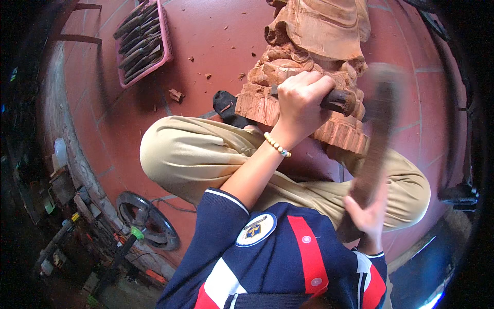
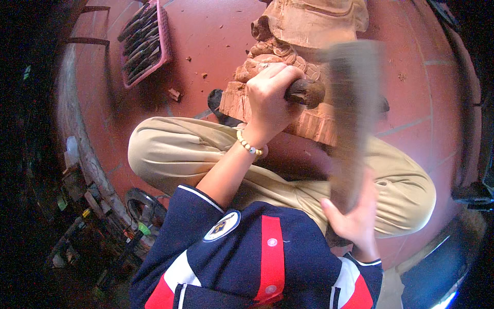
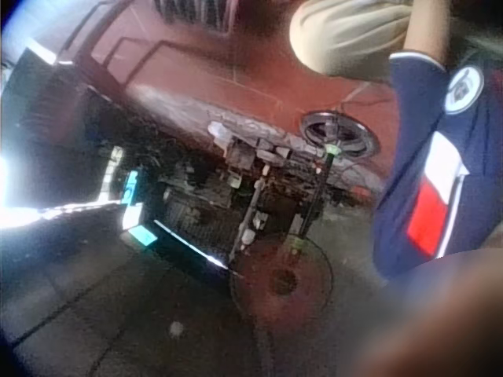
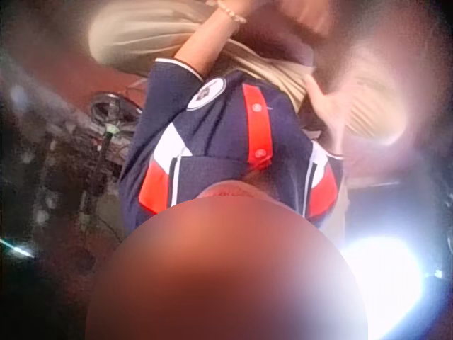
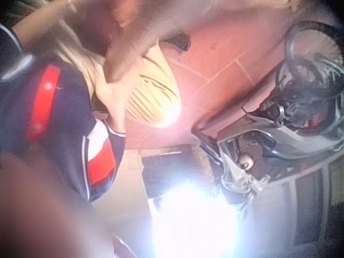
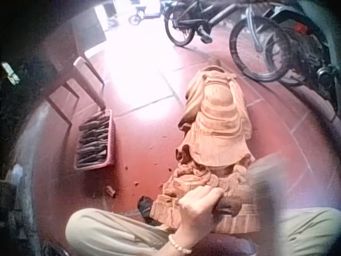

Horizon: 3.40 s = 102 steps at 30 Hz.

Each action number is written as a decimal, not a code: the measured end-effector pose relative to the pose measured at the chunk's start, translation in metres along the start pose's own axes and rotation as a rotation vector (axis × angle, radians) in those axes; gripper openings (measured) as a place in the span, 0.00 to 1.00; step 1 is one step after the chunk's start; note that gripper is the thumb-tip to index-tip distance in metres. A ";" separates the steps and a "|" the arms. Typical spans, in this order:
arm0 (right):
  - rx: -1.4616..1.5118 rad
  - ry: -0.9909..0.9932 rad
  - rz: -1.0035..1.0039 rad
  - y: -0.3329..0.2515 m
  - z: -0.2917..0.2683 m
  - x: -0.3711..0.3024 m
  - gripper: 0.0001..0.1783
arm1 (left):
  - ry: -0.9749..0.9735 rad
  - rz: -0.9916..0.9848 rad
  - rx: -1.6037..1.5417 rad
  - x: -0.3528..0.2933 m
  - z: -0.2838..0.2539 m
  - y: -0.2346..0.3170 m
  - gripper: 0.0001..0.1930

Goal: The person is carving a wooden sculpture using a chisel and mallet. They are seated on the floor, holding the chisel in one hand and striking it with the mallet in the other to shape the wood.

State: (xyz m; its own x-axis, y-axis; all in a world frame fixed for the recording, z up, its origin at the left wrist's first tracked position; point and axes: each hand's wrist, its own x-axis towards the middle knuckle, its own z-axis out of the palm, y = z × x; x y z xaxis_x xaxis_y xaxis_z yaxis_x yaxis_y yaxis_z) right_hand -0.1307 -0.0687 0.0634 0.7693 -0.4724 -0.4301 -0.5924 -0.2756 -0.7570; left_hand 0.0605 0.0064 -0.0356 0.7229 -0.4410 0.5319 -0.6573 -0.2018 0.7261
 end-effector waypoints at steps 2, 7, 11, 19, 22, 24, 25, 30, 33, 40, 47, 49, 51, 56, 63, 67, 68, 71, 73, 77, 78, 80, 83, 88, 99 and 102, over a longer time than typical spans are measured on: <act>-0.204 -0.020 -0.097 -0.002 0.002 0.005 0.37 | 0.009 0.002 0.012 0.001 0.001 0.000 0.10; 0.001 0.008 -0.025 0.007 -0.007 -0.005 0.36 | 0.029 -0.017 -0.049 0.000 -0.007 -0.004 0.10; -0.130 0.001 -0.077 -0.002 -0.004 0.010 0.36 | 0.052 -0.074 -0.078 -0.002 -0.007 -0.012 0.10; -0.357 -0.034 -0.255 -0.021 0.005 0.018 0.37 | 0.091 -0.111 -0.121 -0.009 -0.014 -0.011 0.10; -0.119 0.177 -0.122 -0.015 -0.009 0.004 0.38 | 0.047 -0.102 -0.080 0.000 -0.014 -0.012 0.09; -0.187 0.126 -0.138 -0.016 -0.008 0.009 0.38 | 0.056 -0.106 -0.098 0.002 -0.008 -0.011 0.09; -0.408 0.126 -0.296 -0.010 -0.002 0.019 0.37 | 0.046 -0.115 -0.092 0.000 -0.007 -0.012 0.09; -0.092 0.050 -0.127 -0.023 -0.004 0.025 0.37 | 0.035 -0.127 -0.019 0.000 -0.006 -0.013 0.09; 0.083 0.036 0.106 -0.018 -0.005 0.016 0.36 | 0.031 -0.138 -0.024 -0.004 -0.010 -0.009 0.10; 0.268 0.050 0.124 -0.023 -0.002 0.002 0.34 | 0.006 -0.139 -0.031 -0.001 -0.009 -0.011 0.09; 0.196 -0.004 0.012 -0.023 0.002 0.014 0.33 | -0.033 -0.118 -0.020 -0.008 -0.007 -0.012 0.10; 0.255 0.068 0.179 -0.015 -0.002 0.011 0.33 | -0.031 -0.118 -0.033 -0.003 -0.010 -0.011 0.11; -0.093 0.134 -0.125 -0.008 0.010 0.026 0.27 | -0.033 -0.114 -0.018 -0.003 -0.009 -0.012 0.11; 0.447 0.239 -0.091 -0.016 0.009 0.014 0.22 | -0.048 -0.113 -0.042 -0.002 -0.012 -0.008 0.11; -0.210 0.061 -0.171 -0.017 0.000 0.027 0.31 | -0.033 -0.122 0.005 -0.006 -0.010 -0.010 0.11; 0.169 0.153 -0.023 -0.017 0.005 0.017 0.26 | -0.021 -0.111 -0.040 -0.001 -0.009 -0.007 0.10; -0.223 0.192 -0.235 0.004 0.008 0.026 0.28 | -0.005 -0.100 -0.044 -0.002 -0.007 -0.009 0.10; -0.035 0.072 -0.145 -0.015 0.011 0.034 0.30 | -0.007 -0.115 -0.009 -0.001 -0.008 -0.010 0.10; 0.133 0.213 -0.203 -0.017 0.000 0.028 0.25 | 0.001 -0.130 -0.031 -0.002 -0.009 -0.010 0.10; 0.143 0.383 -0.189 -0.012 -0.010 0.024 0.22 | -0.036 -0.143 -0.028 0.001 -0.015 -0.005 0.10; 0.047 0.264 -0.181 -0.011 -0.003 0.031 0.25 | -0.038 -0.134 -0.005 -0.002 -0.010 -0.007 0.10; -0.178 0.032 -0.154 -0.028 0.020 0.048 0.30 | -0.028 -0.130 0.012 -0.006 -0.007 -0.013 0.10; -0.124 0.218 -0.379 -0.035 -0.011 0.042 0.30 | 0.048 -0.133 0.013 -0.007 -0.007 -0.012 0.11; 0.156 0.425 -0.779 -0.082 -0.055 0.039 0.30 | 0.041 -0.184 -0.004 -0.001 -0.004 -0.005 0.11; -0.334 0.199 -0.408 -0.032 -0.027 0.053 0.23 | 0.089 -0.219 0.050 -0.003 0.001 -0.012 0.07; -0.128 0.160 -0.454 -0.027 -0.035 0.046 0.27 | 0.122 -0.192 0.008 0.000 0.003 -0.012 0.07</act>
State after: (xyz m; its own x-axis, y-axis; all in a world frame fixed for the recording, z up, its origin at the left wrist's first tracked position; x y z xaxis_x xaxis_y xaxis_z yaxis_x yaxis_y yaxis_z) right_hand -0.0877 -0.1126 0.0813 0.9161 -0.4006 0.0172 -0.2386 -0.5790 -0.7796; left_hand 0.0678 0.0060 -0.0455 0.8552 -0.2849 0.4329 -0.5061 -0.2789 0.8162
